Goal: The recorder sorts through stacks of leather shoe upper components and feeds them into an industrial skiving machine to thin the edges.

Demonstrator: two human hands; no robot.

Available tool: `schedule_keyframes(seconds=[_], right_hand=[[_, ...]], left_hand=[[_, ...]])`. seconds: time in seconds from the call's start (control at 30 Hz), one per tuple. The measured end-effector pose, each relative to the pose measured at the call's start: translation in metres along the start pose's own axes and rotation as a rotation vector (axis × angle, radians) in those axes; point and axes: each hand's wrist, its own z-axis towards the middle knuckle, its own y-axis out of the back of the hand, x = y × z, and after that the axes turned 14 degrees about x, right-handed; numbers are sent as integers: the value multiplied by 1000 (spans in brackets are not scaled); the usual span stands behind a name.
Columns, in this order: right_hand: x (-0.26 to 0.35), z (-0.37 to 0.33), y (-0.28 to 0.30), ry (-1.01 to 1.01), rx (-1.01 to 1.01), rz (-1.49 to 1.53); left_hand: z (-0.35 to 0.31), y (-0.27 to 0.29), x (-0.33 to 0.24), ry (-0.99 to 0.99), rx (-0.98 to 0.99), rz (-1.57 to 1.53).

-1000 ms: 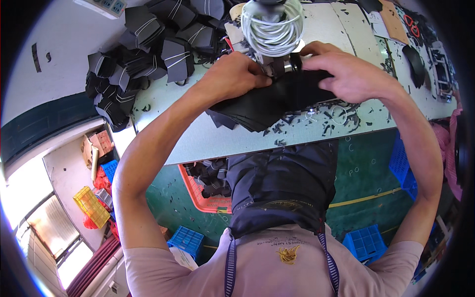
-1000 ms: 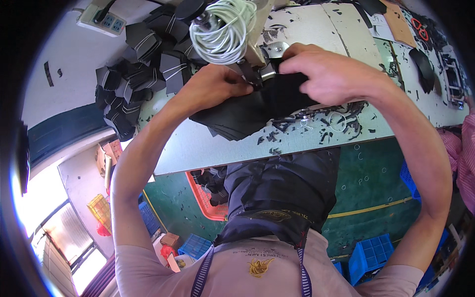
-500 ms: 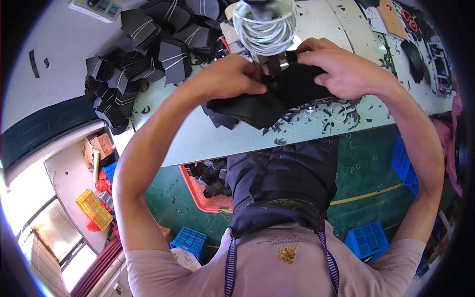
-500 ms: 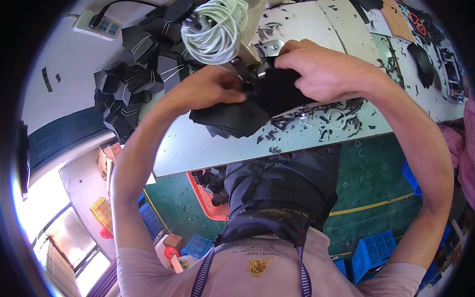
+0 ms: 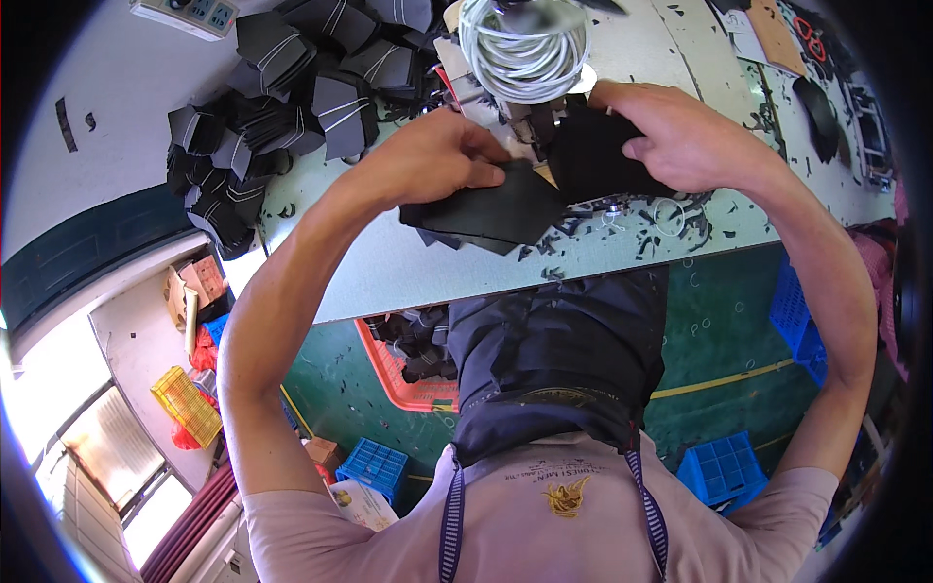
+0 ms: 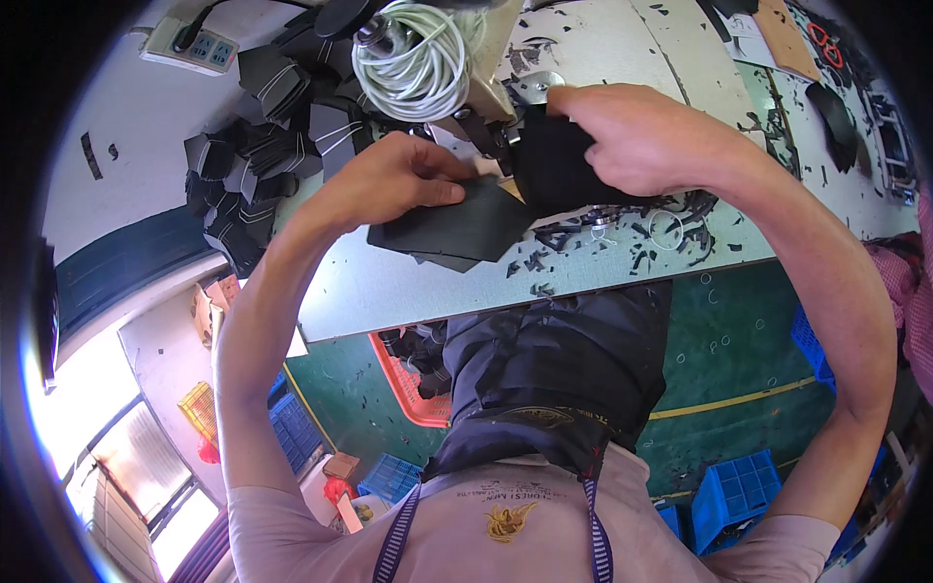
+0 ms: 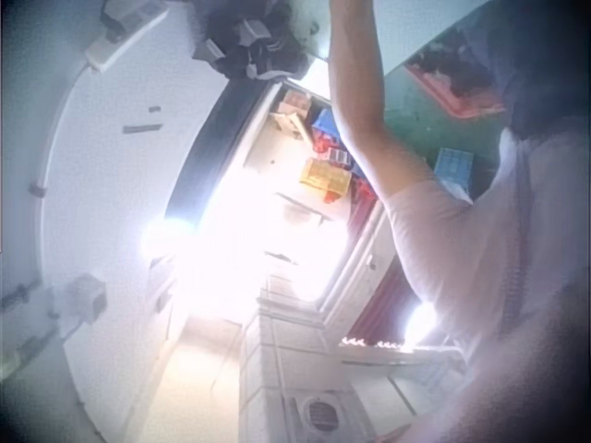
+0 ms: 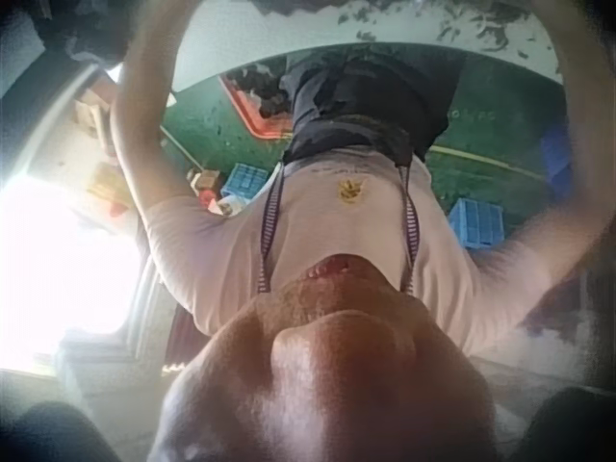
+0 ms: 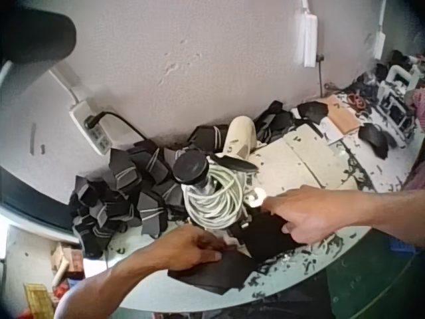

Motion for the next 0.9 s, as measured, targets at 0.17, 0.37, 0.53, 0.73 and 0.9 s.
schedule_keyframes(seconds=[0.17,0.37,0.53,0.73,0.9], right_hand=[[-26,-11,9,-10,143,-31],[-20,7,0,294,41,-15],[-23,-11,-5,-15,-6,63],[-25,-10,1,68,131,81],[-20,-10,12,199,257,34]], left_hand=[[-1,4,-12,271,-34,79],[5,2,-1,-78,39,-121],[-18,-4,-4,80,-41,-13],[2,-11,-10,207,-147,-65],[16,-9,-11,176,-170,27]])
